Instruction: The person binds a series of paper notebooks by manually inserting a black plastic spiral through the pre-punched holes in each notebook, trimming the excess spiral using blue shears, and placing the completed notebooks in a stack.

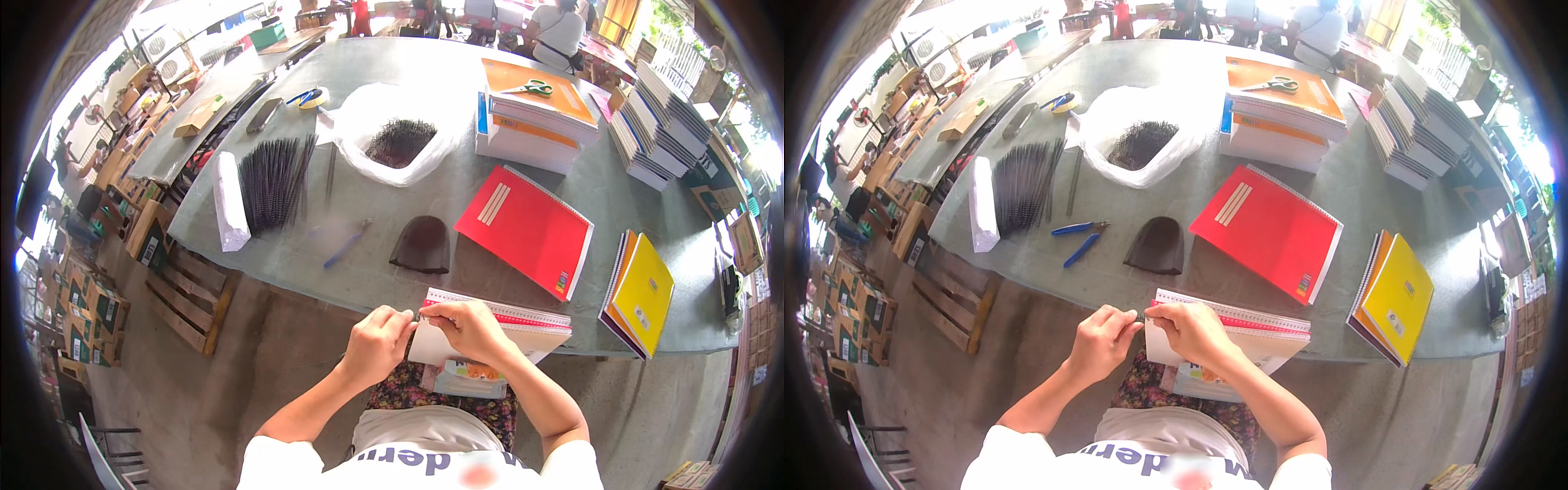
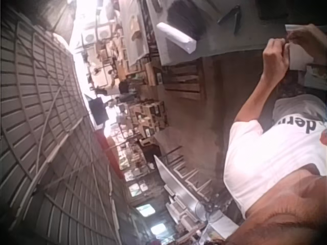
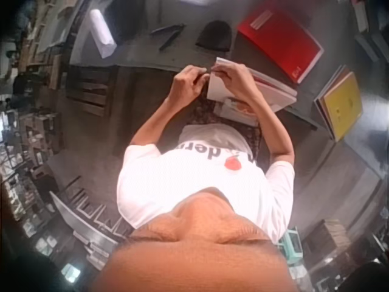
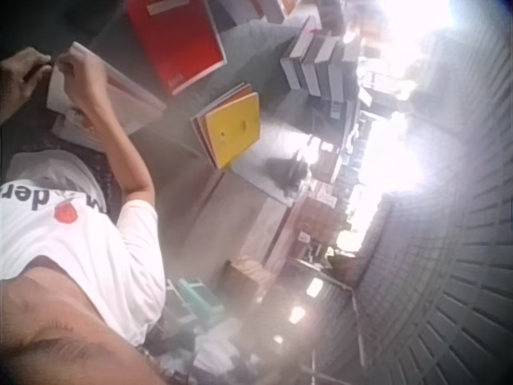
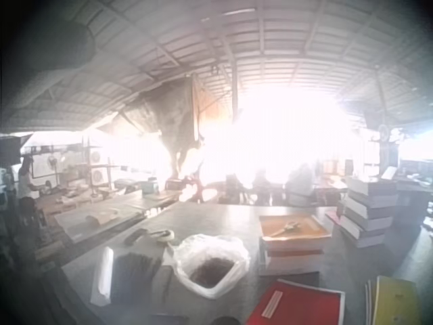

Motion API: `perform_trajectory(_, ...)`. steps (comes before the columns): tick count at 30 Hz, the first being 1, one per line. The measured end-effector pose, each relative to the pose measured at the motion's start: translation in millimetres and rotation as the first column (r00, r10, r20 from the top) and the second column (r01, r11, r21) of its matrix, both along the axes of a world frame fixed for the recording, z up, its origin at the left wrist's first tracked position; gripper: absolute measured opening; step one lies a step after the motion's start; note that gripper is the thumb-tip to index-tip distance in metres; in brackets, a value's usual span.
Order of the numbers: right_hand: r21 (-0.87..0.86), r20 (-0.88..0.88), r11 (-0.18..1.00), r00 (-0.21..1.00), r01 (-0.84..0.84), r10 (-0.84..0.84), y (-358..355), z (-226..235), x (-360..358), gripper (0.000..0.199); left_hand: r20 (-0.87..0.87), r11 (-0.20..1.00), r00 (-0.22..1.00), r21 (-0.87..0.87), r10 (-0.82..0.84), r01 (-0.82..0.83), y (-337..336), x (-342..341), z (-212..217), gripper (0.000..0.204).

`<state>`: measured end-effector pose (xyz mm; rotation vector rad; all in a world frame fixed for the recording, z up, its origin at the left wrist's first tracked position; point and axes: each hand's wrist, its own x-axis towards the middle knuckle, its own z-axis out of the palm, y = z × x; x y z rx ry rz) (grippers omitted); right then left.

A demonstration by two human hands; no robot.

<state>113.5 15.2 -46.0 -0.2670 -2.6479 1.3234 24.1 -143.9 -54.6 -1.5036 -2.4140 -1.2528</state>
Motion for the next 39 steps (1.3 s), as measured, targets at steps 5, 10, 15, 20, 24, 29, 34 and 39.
perform_trajectory(5,0.083,-0.112,0.997,0.994,0.01,0.0,1.4,-1.8,4.4,0.017,-0.239,0.999,0.97,0.005,-0.045,0.047,-2.2,-14.1,5.8,0.015)
perform_trajectory(10,0.105,-0.135,0.993,0.988,-0.055,0.069,-3.8,-3.6,7.4,0.019,0.388,0.931,0.92,-0.309,-0.061,0.192,-7.6,-28.6,7.4,0.024)
perform_trajectory(15,0.108,-0.166,0.994,0.986,-0.009,0.027,-9.9,-6.1,7.9,0.015,0.084,0.985,0.987,-0.091,-0.138,0.146,-5.1,-28.1,5.7,0.015)
perform_trajectory(20,0.423,-0.021,0.906,1.0,0.006,0.003,-8.0,-6.9,8.3,0.018,0.395,0.909,0.914,-0.342,-0.088,0.236,-11.2,-46.7,12.2,0.015)
perform_trajectory(24,0.362,0.014,0.932,1.0,-0.01,0.006,-10.3,-7.9,3.0,0.025,0.264,0.958,0.934,-0.09,-0.241,0.272,-11.0,-54.5,10.7,0.021)
perform_trajectory(29,0.278,-0.098,0.948,0.986,0.154,-0.131,-13.5,-10.8,0.5,0.027,0.379,0.897,0.897,-0.279,-0.226,0.344,-8.4,-52.7,8.2,0.017)
perform_trajectory(34,0.321,-0.133,0.944,0.99,0.078,-0.037,-13.6,-11.8,3.6,0.027,0.4,0.967,0.886,0.006,-0.235,0.253,15.1,-78.1,-6.7,0.039)
perform_trajectory(39,0.09,-0.091,0.988,0.989,0.123,-0.115,-17.4,-8.4,3.4,0.018,-0.112,0.954,0.991,-0.281,0.073,-0.102,92.0,-126.1,-40.4,0.057)
